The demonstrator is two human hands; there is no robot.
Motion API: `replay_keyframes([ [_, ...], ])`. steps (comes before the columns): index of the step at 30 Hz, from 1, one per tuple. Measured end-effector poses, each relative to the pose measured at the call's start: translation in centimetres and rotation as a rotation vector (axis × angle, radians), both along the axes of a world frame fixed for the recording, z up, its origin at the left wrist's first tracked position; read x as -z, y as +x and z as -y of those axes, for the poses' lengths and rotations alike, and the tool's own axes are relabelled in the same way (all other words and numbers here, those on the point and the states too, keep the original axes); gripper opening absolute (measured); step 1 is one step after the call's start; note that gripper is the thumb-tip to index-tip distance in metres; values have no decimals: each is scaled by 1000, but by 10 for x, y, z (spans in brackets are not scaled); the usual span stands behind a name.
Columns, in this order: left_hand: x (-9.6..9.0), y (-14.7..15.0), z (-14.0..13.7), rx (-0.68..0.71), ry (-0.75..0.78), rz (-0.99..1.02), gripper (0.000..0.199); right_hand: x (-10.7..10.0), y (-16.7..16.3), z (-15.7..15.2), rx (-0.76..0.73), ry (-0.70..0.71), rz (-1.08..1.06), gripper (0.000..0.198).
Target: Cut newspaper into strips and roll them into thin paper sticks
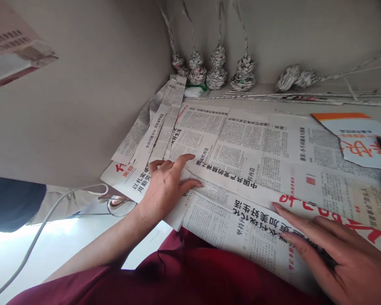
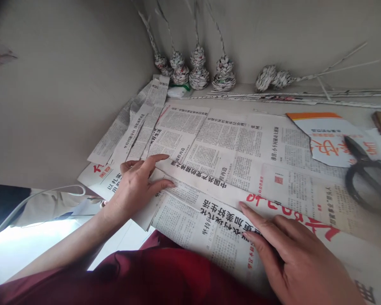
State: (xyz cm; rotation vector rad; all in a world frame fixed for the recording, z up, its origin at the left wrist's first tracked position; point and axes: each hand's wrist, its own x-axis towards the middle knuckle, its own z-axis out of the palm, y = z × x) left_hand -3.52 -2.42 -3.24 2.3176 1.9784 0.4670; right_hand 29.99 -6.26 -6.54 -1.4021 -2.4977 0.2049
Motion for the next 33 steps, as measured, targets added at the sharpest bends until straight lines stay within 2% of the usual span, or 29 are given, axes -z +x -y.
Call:
replay_keyframes([
  [5, 2, -4, -1, -9, 25, 13, 56, 1, 2, -2, -42, 5, 8, 51],
  [16, 3, -10, -2, 12, 42, -13, 52, -7, -4, -2, -6, -13, -45, 49],
  [20, 1, -8, 2, 9, 101, -74, 52, -9, -7, -2, 21, 11, -58, 47],
  [22, 0, -8, 4, 16, 159, -119, 45, -10, -8, -2, 25, -3, -64, 46],
  [26, 2, -11, 5, 162, 221, -162, 21, -9, -7, -2, 36, -13, -69, 47],
  [29, 5, -16, 5, 280, 244, -193, 16, -7, -6, -1, 43, -3, -68, 47],
  [33, 3, -19, 11, 369, 267, -265, 16, -5, -4, -1, 23, 4, -80, 47],
])
